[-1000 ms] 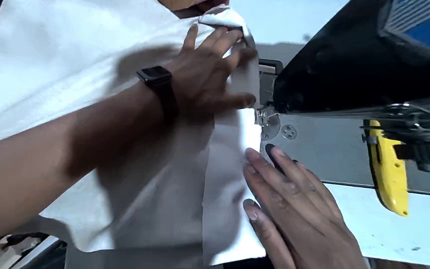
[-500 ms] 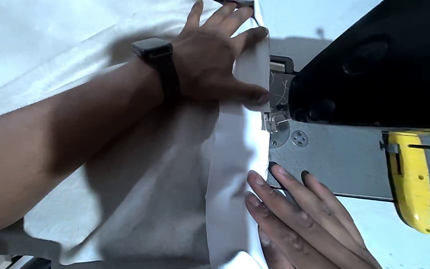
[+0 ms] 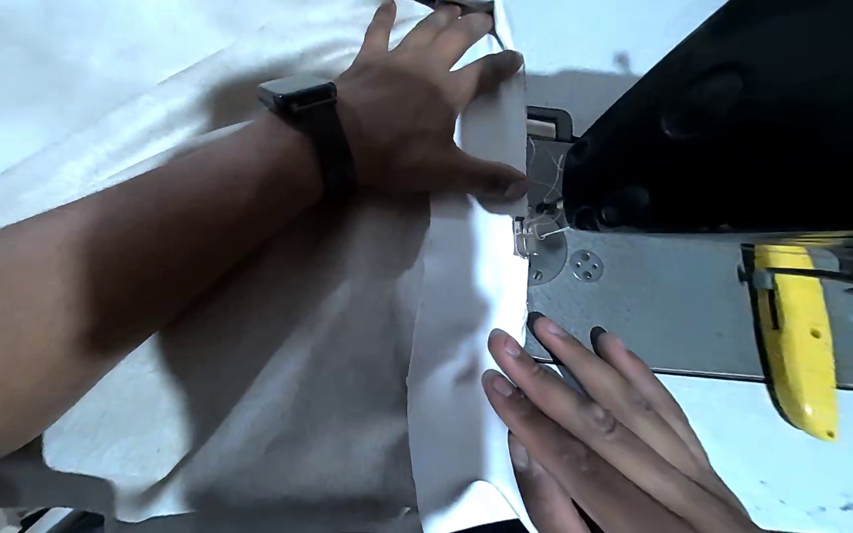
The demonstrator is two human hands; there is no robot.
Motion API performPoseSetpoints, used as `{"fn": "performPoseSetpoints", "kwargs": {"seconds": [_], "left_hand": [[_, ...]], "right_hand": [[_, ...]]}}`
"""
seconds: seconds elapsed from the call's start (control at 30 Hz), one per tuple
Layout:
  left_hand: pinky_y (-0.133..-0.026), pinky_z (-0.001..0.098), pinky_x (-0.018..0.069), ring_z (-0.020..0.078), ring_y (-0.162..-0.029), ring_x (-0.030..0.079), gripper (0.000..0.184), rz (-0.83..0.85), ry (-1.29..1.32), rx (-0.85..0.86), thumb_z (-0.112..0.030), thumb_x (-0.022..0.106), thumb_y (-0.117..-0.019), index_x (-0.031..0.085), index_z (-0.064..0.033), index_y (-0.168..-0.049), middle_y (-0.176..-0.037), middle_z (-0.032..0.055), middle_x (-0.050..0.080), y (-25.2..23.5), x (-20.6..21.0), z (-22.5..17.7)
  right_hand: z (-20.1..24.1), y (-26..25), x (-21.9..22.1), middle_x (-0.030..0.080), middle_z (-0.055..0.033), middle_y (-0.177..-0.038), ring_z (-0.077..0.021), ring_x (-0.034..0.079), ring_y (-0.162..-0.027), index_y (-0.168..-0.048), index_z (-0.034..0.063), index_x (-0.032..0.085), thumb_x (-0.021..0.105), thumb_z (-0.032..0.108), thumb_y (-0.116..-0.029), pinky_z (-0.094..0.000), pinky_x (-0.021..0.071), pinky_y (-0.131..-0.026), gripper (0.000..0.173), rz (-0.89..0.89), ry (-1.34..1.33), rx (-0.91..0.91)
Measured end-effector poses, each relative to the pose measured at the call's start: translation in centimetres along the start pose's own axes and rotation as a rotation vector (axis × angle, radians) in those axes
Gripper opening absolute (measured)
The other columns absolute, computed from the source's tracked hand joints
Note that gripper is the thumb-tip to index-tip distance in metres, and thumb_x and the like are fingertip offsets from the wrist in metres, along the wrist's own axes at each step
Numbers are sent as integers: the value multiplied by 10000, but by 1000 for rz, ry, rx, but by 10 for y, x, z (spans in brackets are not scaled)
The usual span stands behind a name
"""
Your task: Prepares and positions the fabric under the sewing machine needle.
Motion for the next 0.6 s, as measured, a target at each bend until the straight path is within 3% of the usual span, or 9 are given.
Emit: {"fn": "performPoseSetpoints", "kwargs": {"seconds": [0.5, 0.6], "left_hand": [[-1153, 807, 112, 341, -1558, 238, 1130, -62, 2, 16, -1017, 307, -718, 361, -315, -1602, -1677, 80, 299, 2, 1, -1], [-1160, 802, 95, 342, -1569, 200, 1151, -22, 7, -12, -1026, 315, -694, 338, -330, -1610, -1689, 73, 267, 1, -1, -2]], "right_hand": [[-1, 4, -1, 666, -5, -1392, -324, 516, -1409, -1224, 177, 770, 583, 157, -977, -663, 341, -1206, 310, -95, -53, 26], [0, 3, -2, 669, -7, -1389, -324, 510, -1414, -1227, 169, 770, 585, 144, -973, -655, 337, -1213, 316, -104, -54, 30]]}}
Point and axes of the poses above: each hand's wrist, its own y-axis away from the middle knuckle, its own x-axis out of the palm, z = x × y, the point moved 5 cm from there along -y, towards the middle knuckle
